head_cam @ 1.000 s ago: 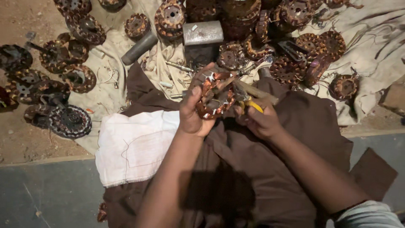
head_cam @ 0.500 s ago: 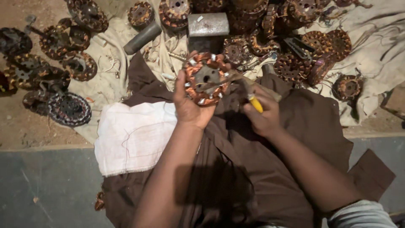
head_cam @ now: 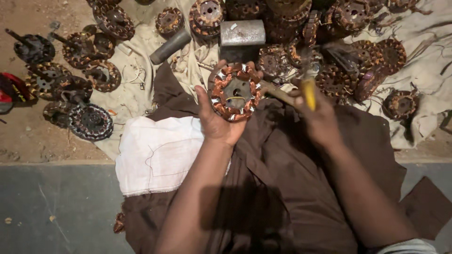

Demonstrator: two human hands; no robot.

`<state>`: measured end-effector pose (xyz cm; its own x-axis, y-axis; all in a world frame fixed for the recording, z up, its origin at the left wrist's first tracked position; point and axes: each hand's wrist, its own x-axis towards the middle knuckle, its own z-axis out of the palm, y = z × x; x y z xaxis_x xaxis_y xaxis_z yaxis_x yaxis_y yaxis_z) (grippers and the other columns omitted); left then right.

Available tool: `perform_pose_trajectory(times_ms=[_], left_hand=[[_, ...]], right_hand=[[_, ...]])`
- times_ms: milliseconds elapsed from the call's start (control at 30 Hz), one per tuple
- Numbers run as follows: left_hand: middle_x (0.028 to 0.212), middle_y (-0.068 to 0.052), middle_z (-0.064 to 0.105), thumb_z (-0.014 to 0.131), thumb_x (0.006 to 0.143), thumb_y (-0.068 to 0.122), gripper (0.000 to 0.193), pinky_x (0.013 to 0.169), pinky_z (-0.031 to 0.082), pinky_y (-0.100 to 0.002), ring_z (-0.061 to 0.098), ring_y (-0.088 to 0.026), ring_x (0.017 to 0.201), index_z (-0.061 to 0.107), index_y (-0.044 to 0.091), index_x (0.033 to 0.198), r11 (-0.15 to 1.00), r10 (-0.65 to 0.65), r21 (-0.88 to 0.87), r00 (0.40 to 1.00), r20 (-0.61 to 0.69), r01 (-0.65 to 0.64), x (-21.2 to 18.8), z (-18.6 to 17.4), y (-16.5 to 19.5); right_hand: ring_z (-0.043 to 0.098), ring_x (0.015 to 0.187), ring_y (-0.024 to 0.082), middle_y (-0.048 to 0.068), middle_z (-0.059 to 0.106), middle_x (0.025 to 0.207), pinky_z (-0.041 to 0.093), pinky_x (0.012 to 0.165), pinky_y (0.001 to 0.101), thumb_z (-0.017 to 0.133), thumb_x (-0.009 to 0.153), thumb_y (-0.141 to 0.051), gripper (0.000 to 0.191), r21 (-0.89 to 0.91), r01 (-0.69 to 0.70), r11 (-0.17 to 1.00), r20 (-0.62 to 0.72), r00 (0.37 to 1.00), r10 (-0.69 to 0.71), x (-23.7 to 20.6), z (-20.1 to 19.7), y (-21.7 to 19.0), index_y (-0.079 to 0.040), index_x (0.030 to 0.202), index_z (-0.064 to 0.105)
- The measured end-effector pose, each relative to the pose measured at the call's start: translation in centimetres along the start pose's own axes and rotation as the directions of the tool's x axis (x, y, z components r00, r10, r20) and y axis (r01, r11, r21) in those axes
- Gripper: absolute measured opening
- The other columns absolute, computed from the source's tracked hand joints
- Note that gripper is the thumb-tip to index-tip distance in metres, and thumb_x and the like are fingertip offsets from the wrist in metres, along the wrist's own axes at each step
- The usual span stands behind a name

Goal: The person sits on the floor and uses pliers to pull copper windings out of electric motor stators, working one stator at a time. They grip the exposed copper coils with the pliers, tear them loose from the laminated core, and drop the extracted copper onto a pile of dismantled motor parts on the cloth beside them.

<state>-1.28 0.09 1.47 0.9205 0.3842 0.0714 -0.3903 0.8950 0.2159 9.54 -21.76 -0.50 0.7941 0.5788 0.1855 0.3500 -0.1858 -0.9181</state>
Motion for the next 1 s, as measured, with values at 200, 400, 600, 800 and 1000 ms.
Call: perform_pose_trajectory(times_ms=[200, 400, 600, 800, 1000], left_hand=[[0.156, -0.022, 0.049, 0.049, 0.095, 0.076, 0.086, 0.107, 0.050, -0.059, 0.056, -0.041, 0.135, 0.042, 0.015, 0.155, 0.998, 0.033, 0.054, 0.994, -0.100, -0.028, 0.0, -0.3, 0.3], [0.149, -0.022, 0.054, 0.047, 0.101, 0.072, 0.085, 0.116, 0.050, -0.054, 0.058, -0.037, 0.137, 0.041, 0.008, 0.158, 0.988, 0.088, 0.140, 0.988, -0.124, -0.070, 0.3, -0.6, -0.2], [0.140, -0.014, 0.059, 0.051, 0.102, 0.065, 0.074, 0.107, 0.053, -0.051, 0.061, -0.030, 0.126, 0.042, 0.012, 0.153, 0.976, 0.124, 0.192, 0.985, -0.118, -0.100, 0.5, -0.4, -0.4], [0.140, -0.013, 0.059, 0.056, 0.103, 0.058, 0.067, 0.108, 0.053, -0.049, 0.061, -0.028, 0.127, 0.043, 0.014, 0.152, 0.970, 0.102, 0.233, 0.985, -0.138, -0.068, 0.4, -0.7, -0.5], [0.139, -0.012, 0.059, 0.058, 0.107, 0.053, 0.061, 0.105, 0.054, -0.049, 0.060, -0.028, 0.122, 0.045, 0.015, 0.152, 0.959, 0.081, 0.279, 0.994, -0.070, -0.059, 0.4, -1.2, -0.5]], right_hand=[[0.036, 0.151, 0.041, 0.017, 0.038, 0.165, 0.026, 0.128, 0.0506, 0.068, 0.101, -0.011, 0.039, -0.526, 0.204, 0.826, 0.045, 0.976, -0.213, -0.2, 0.8, -3.2, -0.002, 0.138, 0.060], [0.032, 0.145, 0.041, 0.014, 0.040, 0.160, 0.016, 0.122, 0.0576, 0.074, 0.086, -0.010, 0.052, -0.756, 0.332, 0.564, 0.188, 0.936, -0.298, -1.0, 1.6, -6.0, -0.005, 0.137, 0.065], [0.037, 0.141, 0.036, 0.010, 0.045, 0.159, 0.021, 0.120, 0.0570, 0.075, 0.087, -0.011, 0.038, -0.770, 0.380, 0.513, 0.249, 0.919, -0.307, -1.0, 2.6, -6.3, -0.006, 0.124, 0.067], [0.044, 0.130, 0.037, 0.007, 0.051, 0.153, 0.034, 0.111, 0.0505, 0.078, 0.086, -0.013, 0.034, -0.710, 0.400, 0.579, 0.249, 0.912, -0.325, -0.8, 2.3, -6.5, -0.007, 0.118, 0.070], [0.054, 0.112, 0.032, 0.006, 0.063, 0.137, 0.049, 0.094, 0.0427, 0.088, 0.081, -0.023, 0.035, -0.648, 0.398, 0.650, 0.227, 0.915, -0.334, -0.5, 2.2, -7.0, -0.007, 0.110, 0.075]])
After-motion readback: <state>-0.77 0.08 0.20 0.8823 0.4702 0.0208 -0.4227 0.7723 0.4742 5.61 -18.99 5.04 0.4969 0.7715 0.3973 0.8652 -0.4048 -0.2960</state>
